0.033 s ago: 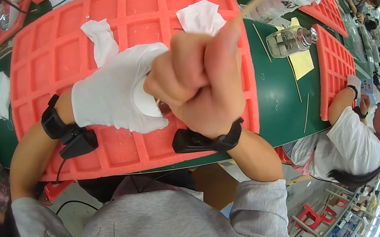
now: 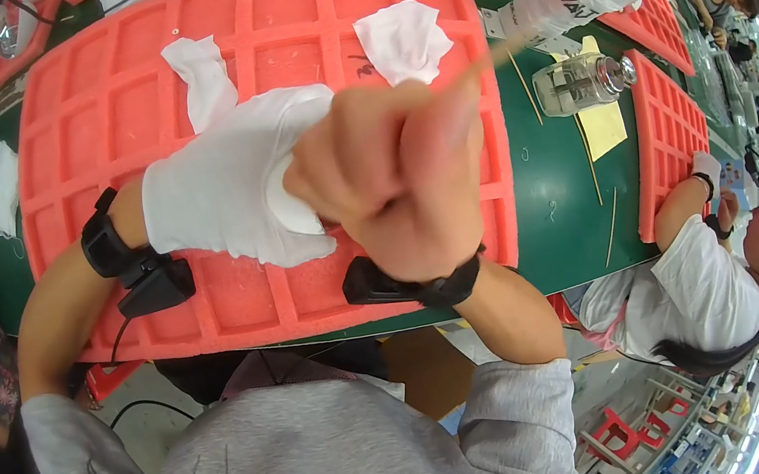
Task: The person wipes a spherical object with a cloth and uses a wooden stick to clean around its seams before placing it on a red tray. They then repeat this process with several other spheres, cleaning the edges and seams of each one.
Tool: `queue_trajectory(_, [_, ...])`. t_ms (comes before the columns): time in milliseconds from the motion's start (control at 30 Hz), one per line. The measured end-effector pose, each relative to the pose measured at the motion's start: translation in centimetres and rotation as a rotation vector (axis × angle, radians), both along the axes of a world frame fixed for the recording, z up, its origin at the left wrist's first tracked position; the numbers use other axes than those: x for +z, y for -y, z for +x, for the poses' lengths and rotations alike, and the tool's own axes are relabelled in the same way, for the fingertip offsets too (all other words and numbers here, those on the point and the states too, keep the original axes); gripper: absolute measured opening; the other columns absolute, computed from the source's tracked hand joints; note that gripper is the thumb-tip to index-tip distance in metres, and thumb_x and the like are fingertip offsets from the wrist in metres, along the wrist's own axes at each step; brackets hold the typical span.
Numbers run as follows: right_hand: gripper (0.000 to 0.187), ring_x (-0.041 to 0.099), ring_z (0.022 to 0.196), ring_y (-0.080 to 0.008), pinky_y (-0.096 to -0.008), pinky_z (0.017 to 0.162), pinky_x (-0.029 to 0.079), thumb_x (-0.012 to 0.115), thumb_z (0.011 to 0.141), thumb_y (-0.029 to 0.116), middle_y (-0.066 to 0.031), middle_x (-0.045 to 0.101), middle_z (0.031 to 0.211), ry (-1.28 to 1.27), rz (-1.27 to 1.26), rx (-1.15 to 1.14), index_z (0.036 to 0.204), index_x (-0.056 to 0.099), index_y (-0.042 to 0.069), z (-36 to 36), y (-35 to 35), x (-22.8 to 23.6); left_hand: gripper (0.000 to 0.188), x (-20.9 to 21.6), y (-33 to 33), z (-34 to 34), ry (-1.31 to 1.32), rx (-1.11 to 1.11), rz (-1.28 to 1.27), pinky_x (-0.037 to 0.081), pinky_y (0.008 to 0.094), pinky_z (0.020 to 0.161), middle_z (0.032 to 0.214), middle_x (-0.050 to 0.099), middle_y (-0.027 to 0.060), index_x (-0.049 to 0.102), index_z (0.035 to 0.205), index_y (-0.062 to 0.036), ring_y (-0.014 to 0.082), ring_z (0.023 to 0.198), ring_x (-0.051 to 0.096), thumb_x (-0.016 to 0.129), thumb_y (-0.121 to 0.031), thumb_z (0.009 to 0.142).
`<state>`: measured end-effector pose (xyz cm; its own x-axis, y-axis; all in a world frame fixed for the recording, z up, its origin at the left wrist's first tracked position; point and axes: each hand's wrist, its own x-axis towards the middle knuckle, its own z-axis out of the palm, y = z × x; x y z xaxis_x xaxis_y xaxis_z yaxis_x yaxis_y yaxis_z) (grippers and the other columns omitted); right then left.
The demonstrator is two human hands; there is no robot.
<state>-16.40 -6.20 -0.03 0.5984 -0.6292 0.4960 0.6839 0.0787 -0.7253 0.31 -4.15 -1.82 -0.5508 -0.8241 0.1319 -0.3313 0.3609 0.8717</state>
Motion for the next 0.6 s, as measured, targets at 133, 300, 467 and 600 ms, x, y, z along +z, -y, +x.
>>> queue_trajectory(133, [0.064, 0.022, 0.036, -0.0105, -0.0289, 0.037, 0.018, 0.031, 0.106, 0.064, 0.0052, 0.027, 0.049, -0.17, -0.297, -0.169, 0.065, 0.029, 0.015, 0.5, -0.8, 0.4, 0.036, -0.5, 0.3, 0.3, -0.039, 0.002, -0.034, 0.051, 0.0423, 0.066, 0.086, 0.063, 0.0187, 0.059, 0.091, 0.0009, 0.0387, 0.079, 0.064, 0.079, -0.016, 0.066])
queue_trajectory(300, [0.067, 0.025, 0.035, -0.0119, -0.0305, 0.036, 0.02, 0.032, 0.104, 0.066, 0.0044, 0.027, 0.048, -0.143, -0.381, -0.155, 0.062, 0.028, 0.014, 0.7, -0.8, 0.2, 0.034, -0.8, 0.1, 0.2, -0.105, -0.007, -0.071, 0.051, 0.0425, 0.062, 0.082, 0.063, 0.018, 0.059, 0.088, 0.0008, 0.0393, 0.075, 0.064, 0.079, -0.014, 0.065])
queue_trajectory(467, [0.066, 0.023, 0.036, -0.0102, -0.0284, 0.037, 0.018, 0.031, 0.106, 0.064, 0.0056, 0.025, 0.048, -0.239, -0.217, -0.068, 0.063, 0.028, 0.015, -0.4, -0.1, 0.3, 0.034, -0.9, 0.2, 0.2, -0.092, -0.003, -0.126, 0.051, 0.043, 0.064, 0.085, 0.064, 0.0183, 0.059, 0.09, 0.0003, 0.0393, 0.078, 0.064, 0.078, -0.014, 0.066])
queue_trajectory(600, [0.064, 0.021, 0.036, -0.0091, -0.027, 0.037, 0.017, 0.03, 0.107, 0.062, 0.0061, 0.024, 0.048, -0.003, 0.046, 0.164, 0.063, 0.029, 0.016, -0.6, 1.1, 0.1, 0.035, -0.1, -0.1, 0.1, -0.037, 0.012, -0.085, 0.052, 0.0431, 0.066, 0.088, 0.064, 0.0184, 0.059, 0.092, 0.0, 0.0391, 0.08, 0.064, 0.078, -0.014, 0.067])
